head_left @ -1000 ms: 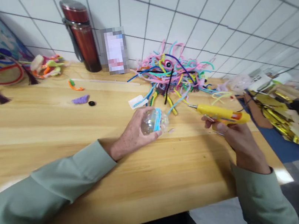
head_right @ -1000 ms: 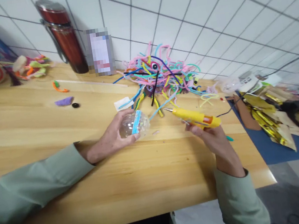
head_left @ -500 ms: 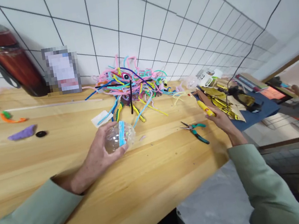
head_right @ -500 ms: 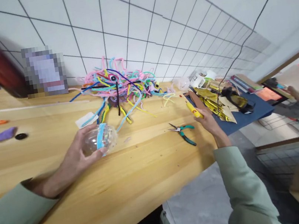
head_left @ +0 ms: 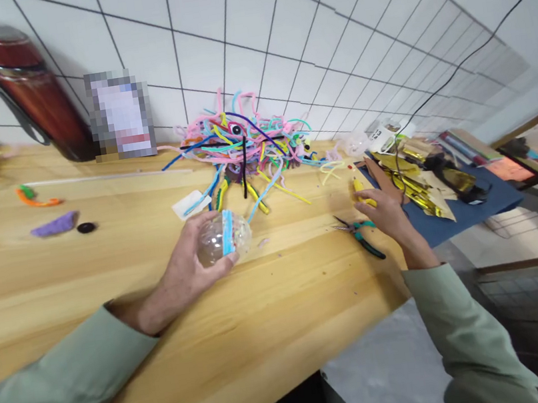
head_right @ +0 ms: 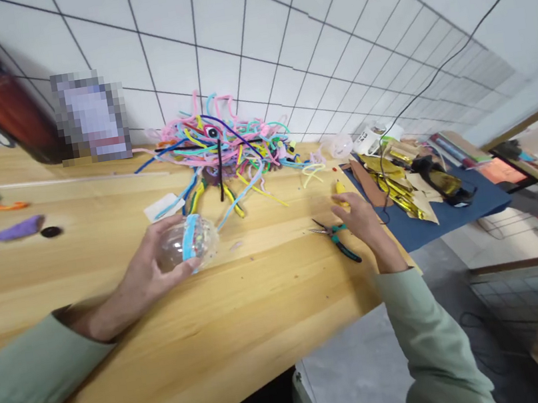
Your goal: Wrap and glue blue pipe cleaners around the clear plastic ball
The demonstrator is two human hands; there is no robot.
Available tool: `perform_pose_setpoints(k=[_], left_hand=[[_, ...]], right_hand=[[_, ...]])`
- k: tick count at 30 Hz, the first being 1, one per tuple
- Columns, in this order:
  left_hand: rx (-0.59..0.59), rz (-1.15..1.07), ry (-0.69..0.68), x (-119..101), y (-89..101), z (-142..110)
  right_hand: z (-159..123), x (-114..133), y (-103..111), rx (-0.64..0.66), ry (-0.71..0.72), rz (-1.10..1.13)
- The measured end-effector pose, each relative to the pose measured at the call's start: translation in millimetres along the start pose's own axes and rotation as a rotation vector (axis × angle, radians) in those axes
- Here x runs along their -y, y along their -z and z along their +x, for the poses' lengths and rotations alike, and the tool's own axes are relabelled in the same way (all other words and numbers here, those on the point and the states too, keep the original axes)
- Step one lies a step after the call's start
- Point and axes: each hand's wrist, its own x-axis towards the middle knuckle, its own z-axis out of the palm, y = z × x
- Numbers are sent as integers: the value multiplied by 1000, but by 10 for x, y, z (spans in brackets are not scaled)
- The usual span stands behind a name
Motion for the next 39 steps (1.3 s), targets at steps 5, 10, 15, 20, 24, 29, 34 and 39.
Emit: perform_pose_setpoints(k=[5, 10, 15, 20, 24, 29, 34, 39], left_hand=[[-35, -33, -44, 19, -16, -32], [-91, -141, -1, 20, -31, -44], [-232, -325, 120, 60, -59, 27], [-245, -368, 117, 94, -78, 59], [-233, -353, 112, 80, -86, 45], [-186, -338, 92, 58, -85, 33], [-87, -264, 54, 24, -76, 13], [-38, -165, -54, -26, -50, 9]], right_hand=[[111, 1127, -171, 177, 54, 263], [256, 1928, -530, 344, -79, 581], [175, 2294, -839, 529, -178, 755], [44, 2498, -1021, 734, -397, 970], [44, 2628, -1146, 706, -515, 1144], [35, 2671, -991, 611, -555, 1276], [-122, 2649, -596, 449, -469, 1294], [-267, 2755, -457, 294, -242, 1121]])
